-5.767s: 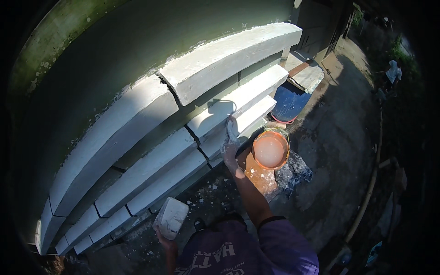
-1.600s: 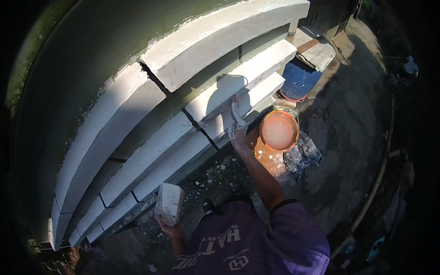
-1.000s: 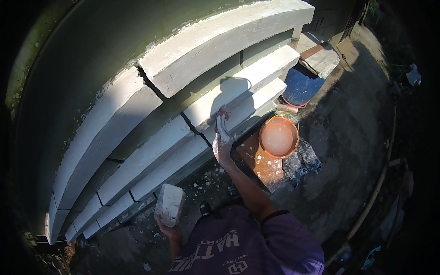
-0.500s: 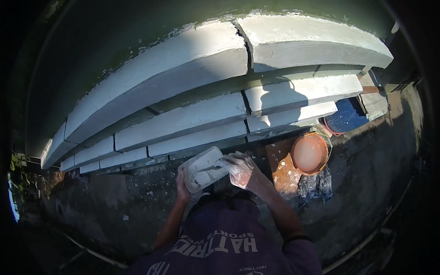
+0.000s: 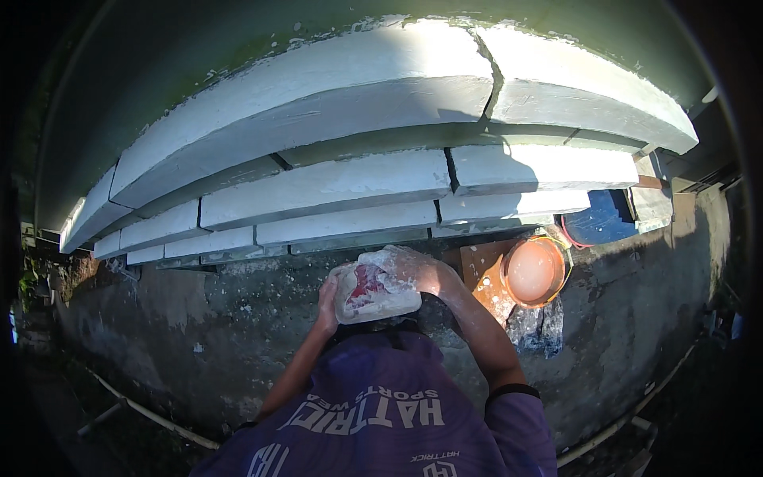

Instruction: Applying and smoothing white plaster or putty onto a horizontal concrete wall segment.

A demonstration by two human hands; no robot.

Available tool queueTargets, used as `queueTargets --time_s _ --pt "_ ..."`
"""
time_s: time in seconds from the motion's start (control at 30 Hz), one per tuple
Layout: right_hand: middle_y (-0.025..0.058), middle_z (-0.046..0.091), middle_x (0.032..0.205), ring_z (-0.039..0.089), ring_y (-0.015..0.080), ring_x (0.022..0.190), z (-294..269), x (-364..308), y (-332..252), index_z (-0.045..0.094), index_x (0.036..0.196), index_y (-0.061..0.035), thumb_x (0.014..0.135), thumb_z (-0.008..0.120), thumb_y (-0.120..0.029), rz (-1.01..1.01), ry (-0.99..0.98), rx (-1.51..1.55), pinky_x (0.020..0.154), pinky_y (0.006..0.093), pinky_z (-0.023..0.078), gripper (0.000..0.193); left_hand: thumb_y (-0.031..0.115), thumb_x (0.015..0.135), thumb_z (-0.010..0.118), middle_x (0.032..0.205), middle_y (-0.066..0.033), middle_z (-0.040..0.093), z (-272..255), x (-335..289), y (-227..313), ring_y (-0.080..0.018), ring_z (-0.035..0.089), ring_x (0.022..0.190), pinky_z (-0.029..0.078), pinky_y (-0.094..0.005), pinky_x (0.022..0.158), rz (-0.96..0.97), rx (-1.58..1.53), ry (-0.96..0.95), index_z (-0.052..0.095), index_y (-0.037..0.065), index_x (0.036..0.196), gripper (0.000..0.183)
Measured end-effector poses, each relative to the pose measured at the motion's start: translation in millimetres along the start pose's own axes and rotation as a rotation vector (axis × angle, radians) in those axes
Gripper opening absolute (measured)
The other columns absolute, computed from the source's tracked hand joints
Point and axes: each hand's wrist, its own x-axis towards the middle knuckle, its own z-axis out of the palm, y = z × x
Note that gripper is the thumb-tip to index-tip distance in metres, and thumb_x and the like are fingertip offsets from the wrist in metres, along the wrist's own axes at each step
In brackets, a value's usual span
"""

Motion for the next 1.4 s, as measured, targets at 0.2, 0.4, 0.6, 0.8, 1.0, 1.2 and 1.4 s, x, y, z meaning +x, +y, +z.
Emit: queueTargets --time_s 0.2,0.4,0.6,0.8,1.0,1.2,1.4 --pt "0.016 0.053 0.126 0.05 0.0288 0.117 -53 9 -33 0.043 0.132 -0.0004 0.088 0.06 -0.029 0.164 0.159 0.211 0.101 0.0365 0.037 0.055 0.038 0.097 0.041 0.125 -0.0117 0.053 7 0 6 -0.0213 0.05 0.117 0.038 -0.0339 0.101 0.104 0.109 -0.025 0.046 0.001 0.13 0.05" --pt "0.0051 0.061 0.107 0.059 0.017 0.101 -38 -21 -32 0.055 0.113 -0.0039 0.08 0.058 0.01 0.243 0.772 1.419 0.089 0.0311 0.047 0.036 0.033 0.098 0.041 0.122 -0.0085 0.055 1 -5 5 -0.0171 0.05 0.113 0.036 -0.0301 0.1 0.016 -0.064 0.086 0.05 0.001 0.126 0.043" --pt "0.0124 0.054 0.123 0.051 0.0235 0.114 -3 -75 -19 0.044 0.124 -0.0019 0.086 0.054 0.005 0.303 1.554 0.666 0.102 0.0371 0.037 0.04 0.031 0.098 0.041 0.123 -0.0092 0.054 -22 -6 0 -0.0171 0.05 0.115 0.037 -0.0307 0.1 0.103 0.014 0.132 0.049 0.002 0.128 0.042" --pt "0.0247 0.039 0.14 0.035 0.0402 0.132 -16 -106 34 0.048 0.127 -0.0017 0.089 0.047 0.001 0.301 1.21 -0.812 0.106 0.0495 0.031 0.039 0.03 0.098 0.042 0.125 -0.0088 0.053 -38 -8 -11 -0.0173 0.049 0.116 0.038 -0.0314 0.1 0.055 -0.14 0.216 0.047 0.001 0.128 0.042" --pt "0.0197 0.037 0.143 0.035 0.0394 0.132 -36 -76 89 0.049 0.132 -0.0075 0.081 0.048 0.0 0.373 1.021 -0.924 0.107 0.0551 0.029 0.052 0.039 0.098 0.038 0.129 -0.0096 0.05 -48 -12 -26 -0.021 0.049 0.118 0.038 -0.0354 0.101 -0.008 -0.16 0.224 0.043 0.004 0.131 0.049" --pt "0.021 0.038 0.141 0.034 0.0398 0.132 -1 -78 95 0.05 0.131 -0.0078 0.083 0.046 -0.002 0.392 1.009 -0.809 0.108 0.0534 0.028 0.049 0.046 0.097 0.035 0.134 -0.0108 0.046 -50 -20 -38 -0.0236 0.047 0.122 0.037 -0.0388 0.104 -0.006 -0.097 0.236 0.039 0.005 0.135 0.056" --pt "0.0206 0.041 0.14 0.04 0.0409 0.128 -1 -104 71 0.051 0.13 -0.0064 0.087 0.049 -0.013 0.345 1.005 -0.872 0.104 0.0543 0.031 0.043 0.047 0.097 0.036 0.133 -0.0105 0.047 -48 -23 -42 -0.0235 0.047 0.122 0.037 -0.0386 0.103 0.027 -0.071 0.258 0.039 0.005 0.135 0.057"
